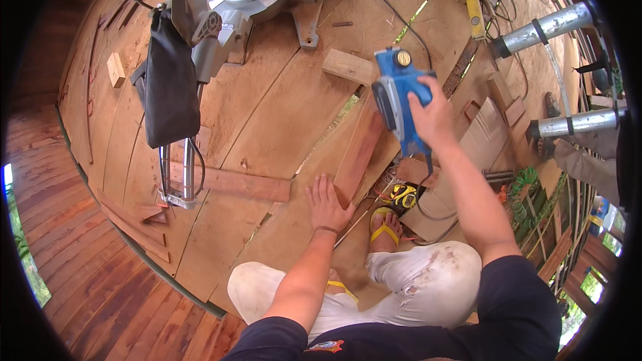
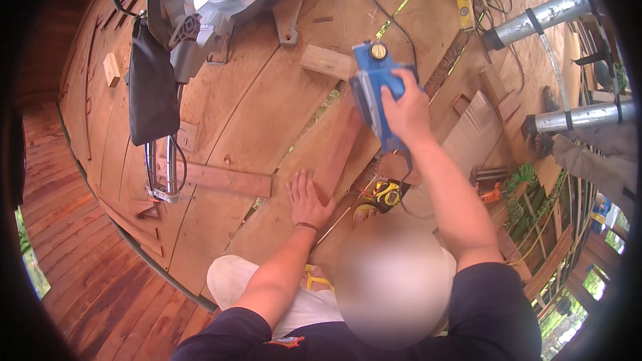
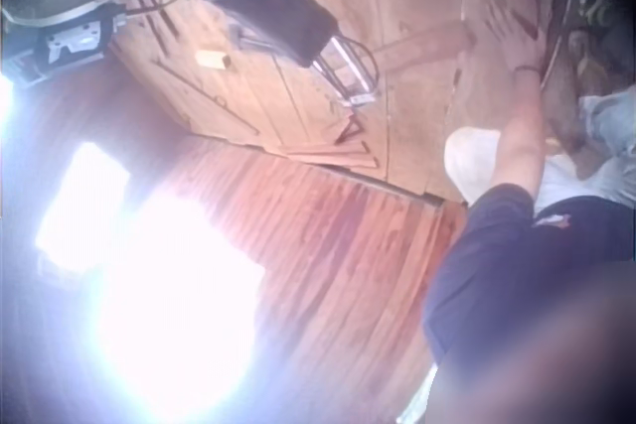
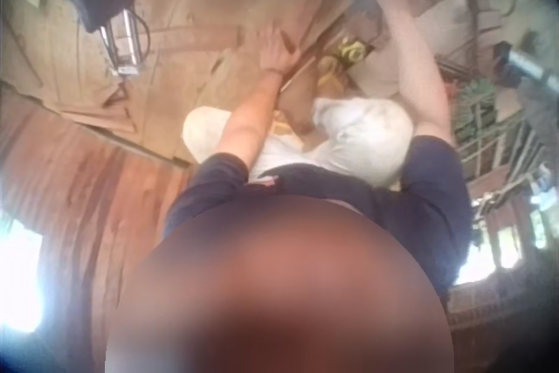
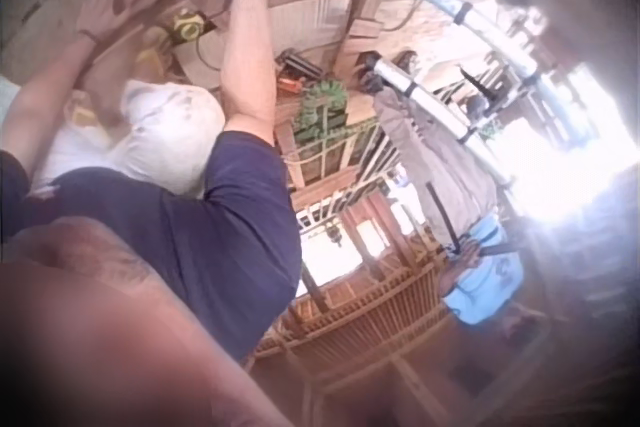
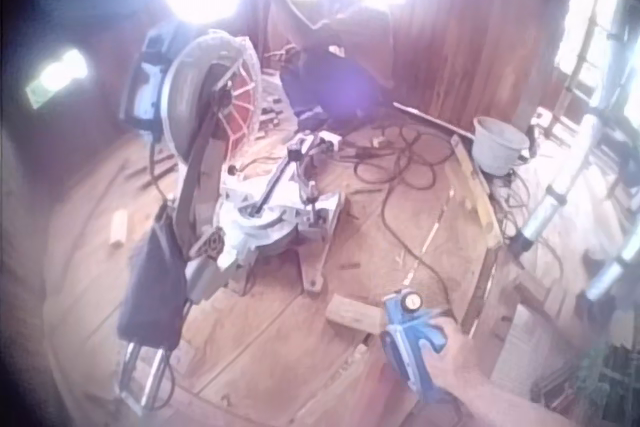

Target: The person fits wooden planks into a curved wall, removes a plank, trims its edge with a hammer, smooths it with an electric planer, and refits it into the wall. The person repeats this process for another plank.

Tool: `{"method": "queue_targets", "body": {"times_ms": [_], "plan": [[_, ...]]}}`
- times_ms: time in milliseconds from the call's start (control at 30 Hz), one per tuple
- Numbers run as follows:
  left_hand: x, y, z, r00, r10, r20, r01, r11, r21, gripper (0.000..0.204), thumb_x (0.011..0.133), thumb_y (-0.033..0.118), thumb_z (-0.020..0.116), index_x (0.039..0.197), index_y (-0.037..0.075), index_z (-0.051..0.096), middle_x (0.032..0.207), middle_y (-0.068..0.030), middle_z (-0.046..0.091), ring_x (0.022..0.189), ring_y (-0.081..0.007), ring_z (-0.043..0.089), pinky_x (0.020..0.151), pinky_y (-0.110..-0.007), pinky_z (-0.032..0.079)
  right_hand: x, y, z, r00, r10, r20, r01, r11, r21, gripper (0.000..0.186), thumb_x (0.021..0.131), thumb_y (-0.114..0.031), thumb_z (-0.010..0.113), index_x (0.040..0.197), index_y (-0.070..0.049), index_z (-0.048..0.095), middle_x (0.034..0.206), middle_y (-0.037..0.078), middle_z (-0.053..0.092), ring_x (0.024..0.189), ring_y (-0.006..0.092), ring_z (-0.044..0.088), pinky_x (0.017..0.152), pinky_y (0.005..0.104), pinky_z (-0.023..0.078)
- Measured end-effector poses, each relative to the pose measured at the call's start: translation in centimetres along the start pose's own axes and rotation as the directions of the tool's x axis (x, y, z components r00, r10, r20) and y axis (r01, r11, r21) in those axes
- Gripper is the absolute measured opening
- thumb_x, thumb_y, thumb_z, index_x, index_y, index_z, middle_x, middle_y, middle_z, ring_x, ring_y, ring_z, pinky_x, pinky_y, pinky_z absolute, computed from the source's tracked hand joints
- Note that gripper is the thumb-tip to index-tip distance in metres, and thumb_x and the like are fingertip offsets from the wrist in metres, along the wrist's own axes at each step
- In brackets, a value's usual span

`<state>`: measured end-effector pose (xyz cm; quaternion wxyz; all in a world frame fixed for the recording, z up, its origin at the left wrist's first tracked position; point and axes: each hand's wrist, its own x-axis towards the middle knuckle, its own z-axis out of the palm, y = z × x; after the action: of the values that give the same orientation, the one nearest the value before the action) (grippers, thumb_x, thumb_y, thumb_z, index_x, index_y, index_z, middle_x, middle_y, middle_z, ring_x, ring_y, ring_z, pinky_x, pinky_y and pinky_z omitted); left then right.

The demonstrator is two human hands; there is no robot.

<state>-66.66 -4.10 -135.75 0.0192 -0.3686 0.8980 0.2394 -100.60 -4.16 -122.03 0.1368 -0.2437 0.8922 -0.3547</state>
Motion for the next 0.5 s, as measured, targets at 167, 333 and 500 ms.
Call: {"method": "queue_targets", "body": {"times_ms": [167, 333, 500], "plan": [[0.2, 0.4, -0.4, 0.999, -0.027, 0.021, 0.026, 0.999, 0.038, 0.091, 0.078, 0.048, 0.076, 0.145, -0.002, 0.041, 0.162, -0.0176, 0.032, 0.154, -0.0353, 0.021, 0.126, -0.061, 0.014, 3.4, -0.1, 0.8, 0.988, -0.095, -0.121, 0.097, 0.995, 0.011, 0.036, 0.090, -0.019, 0.072, 0.123, -0.008, 0.062, 0.098, 0.024, 0.073, 0.089, 0.0379, 0.074, 0.080, 0.0434, 0.057], [0.1, 0.2, -0.3, 1.000, 0.000, -0.008, 0.000, 0.999, 0.034, 0.095, 0.075, 0.042, 0.078, 0.147, -0.003, 0.036, 0.158, -0.0187, 0.034, 0.152, -0.0367, 0.025, 0.127, -0.058, 0.015, 14.6, -2.5, 2.1, 0.967, -0.043, -0.251, 0.000, 0.985, -0.170, 0.045, 0.090, -0.041, 0.071, 0.124, -0.011, 0.066, 0.108, 0.024, 0.074, 0.105, 0.0394, 0.071, 0.091, 0.0472, 0.055], [-0.1, 0.0, 0.5, 0.999, 0.008, -0.040, -0.005, 0.998, 0.067, 0.096, 0.075, 0.046, 0.077, 0.147, -0.002, 0.036, 0.160, -0.0177, 0.033, 0.153, -0.0360, 0.024, 0.126, -0.060, 0.017, 12.0, -2.1, -3.0, 0.978, 0.072, -0.194, -0.039, 0.985, 0.168, 0.048, 0.089, -0.047, 0.076, 0.121, -0.011, 0.071, 0.099, 0.018, 0.074, 0.079, 0.0270, 0.073, 0.072, 0.0375, 0.056]]}}
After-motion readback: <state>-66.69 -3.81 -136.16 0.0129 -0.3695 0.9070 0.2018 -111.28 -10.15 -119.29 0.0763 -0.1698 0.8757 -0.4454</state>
